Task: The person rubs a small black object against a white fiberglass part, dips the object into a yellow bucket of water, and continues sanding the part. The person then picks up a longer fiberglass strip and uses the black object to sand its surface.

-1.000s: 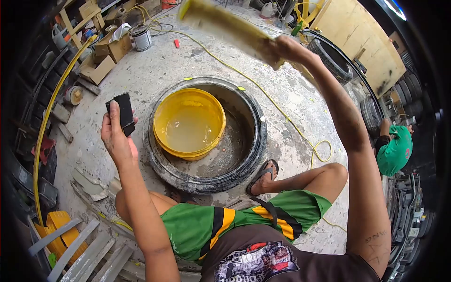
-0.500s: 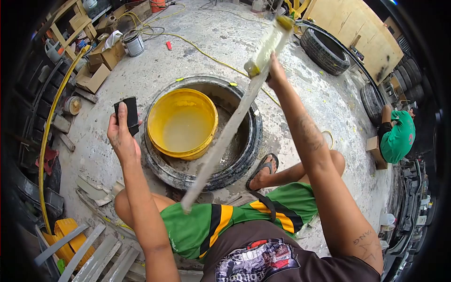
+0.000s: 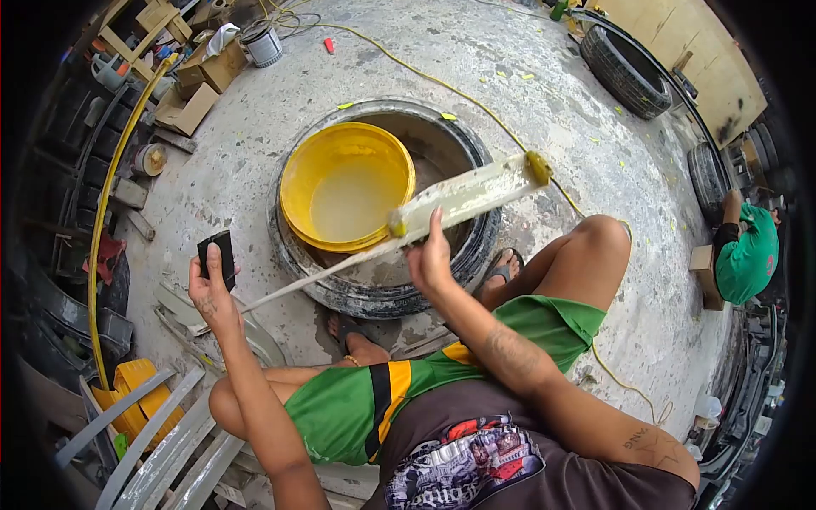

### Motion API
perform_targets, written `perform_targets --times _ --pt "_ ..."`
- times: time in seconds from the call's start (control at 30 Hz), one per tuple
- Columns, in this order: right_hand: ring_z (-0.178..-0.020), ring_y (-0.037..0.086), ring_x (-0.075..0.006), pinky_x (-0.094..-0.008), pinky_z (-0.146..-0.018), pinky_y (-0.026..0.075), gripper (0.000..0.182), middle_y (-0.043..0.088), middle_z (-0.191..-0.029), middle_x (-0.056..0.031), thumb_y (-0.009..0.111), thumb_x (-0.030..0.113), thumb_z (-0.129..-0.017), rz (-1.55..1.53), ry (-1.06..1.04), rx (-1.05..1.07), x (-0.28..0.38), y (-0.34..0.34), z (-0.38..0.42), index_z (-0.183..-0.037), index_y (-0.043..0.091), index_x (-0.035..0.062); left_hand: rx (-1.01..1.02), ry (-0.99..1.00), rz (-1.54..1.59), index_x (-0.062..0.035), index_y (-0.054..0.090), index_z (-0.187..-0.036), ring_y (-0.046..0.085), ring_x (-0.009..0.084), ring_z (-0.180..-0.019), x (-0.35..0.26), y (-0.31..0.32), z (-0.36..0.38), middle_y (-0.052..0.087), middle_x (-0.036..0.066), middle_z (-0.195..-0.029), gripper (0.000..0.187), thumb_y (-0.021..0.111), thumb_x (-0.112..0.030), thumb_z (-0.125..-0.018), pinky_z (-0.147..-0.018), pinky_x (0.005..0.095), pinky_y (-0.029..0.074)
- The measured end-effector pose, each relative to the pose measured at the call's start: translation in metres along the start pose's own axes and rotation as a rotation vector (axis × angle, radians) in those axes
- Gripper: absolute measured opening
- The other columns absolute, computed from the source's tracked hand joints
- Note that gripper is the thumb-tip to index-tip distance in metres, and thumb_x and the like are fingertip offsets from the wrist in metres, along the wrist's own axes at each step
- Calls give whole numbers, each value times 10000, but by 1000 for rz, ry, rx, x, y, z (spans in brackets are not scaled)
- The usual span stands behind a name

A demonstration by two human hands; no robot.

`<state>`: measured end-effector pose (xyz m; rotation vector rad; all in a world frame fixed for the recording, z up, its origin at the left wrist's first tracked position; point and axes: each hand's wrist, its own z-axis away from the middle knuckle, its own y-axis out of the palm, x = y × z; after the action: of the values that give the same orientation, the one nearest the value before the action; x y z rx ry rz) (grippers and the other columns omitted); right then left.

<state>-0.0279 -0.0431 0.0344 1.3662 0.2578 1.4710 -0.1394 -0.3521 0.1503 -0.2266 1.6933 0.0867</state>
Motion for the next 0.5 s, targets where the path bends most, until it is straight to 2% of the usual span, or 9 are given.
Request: perform_targets --times 0.1,0.23,0.3,0.33,0.43,0.5 --pt "-1545 306 -303 -559 -1269 228 850 269 -1700 -119 454 619 -1078 -11 92 -69 -8 2 47 -1658 194 55 15 -9 -34 -69 663 -1021 617 82 -771 5 5 2 675 6 -927 336 741 -396 -1003 -696 271 566" --pt "-1530 332 -303 -548 -1252 282 799 289 -1693 -106 479 578 -1085 -106 134 -80 -30 -17 77 -1649 228 72 96 -15 -90 -58 676 -1036 613 87 -774 1 34 6 674 8 -927 361 745 -410 -998 -702 273 562" --pt "-1480 419 -294 -509 -1240 333 750 393 -1636 -123 507 521 -1092 -158 157 -207 -40 -20 84 -1621 284 37 159 -15 -136 -33 669 -1067 622 96 -805 2 46 9 690 21 -944 344 736 -367 -1013 -720 272 556" --pt "-1480 419 -294 -509 -1240 333 750 393 -1636 -123 507 521 -1092 -159 162 -215 -45 -23 85 -1621 284 37 183 -11 -131 -31 671 -1073 619 90 -793 3 52 9 691 16 -935 333 735 -353 -1015 -715 265 554" --pt "-1487 410 -285 -511 -1242 330 744 386 -1638 -118 521 500 -1092 -92 221 -261 -55 -32 88 -1619 284 32 247 0 -132 -33 679 -1048 597 70 -774 9 67 13 671 -4 -895 312 751 -333 -1006 -681 237 522" --pt "-1429 475 -299 -507 -1209 382 670 465 -1574 -138 530 457 -1098 46 377 -263 -54 -39 89 -1577 357 22 268 -9 -160 -29 680 -1042 583 65 -753 2 79 22 656 -14 -868 314 754 -332 -1005 -658 233 496"
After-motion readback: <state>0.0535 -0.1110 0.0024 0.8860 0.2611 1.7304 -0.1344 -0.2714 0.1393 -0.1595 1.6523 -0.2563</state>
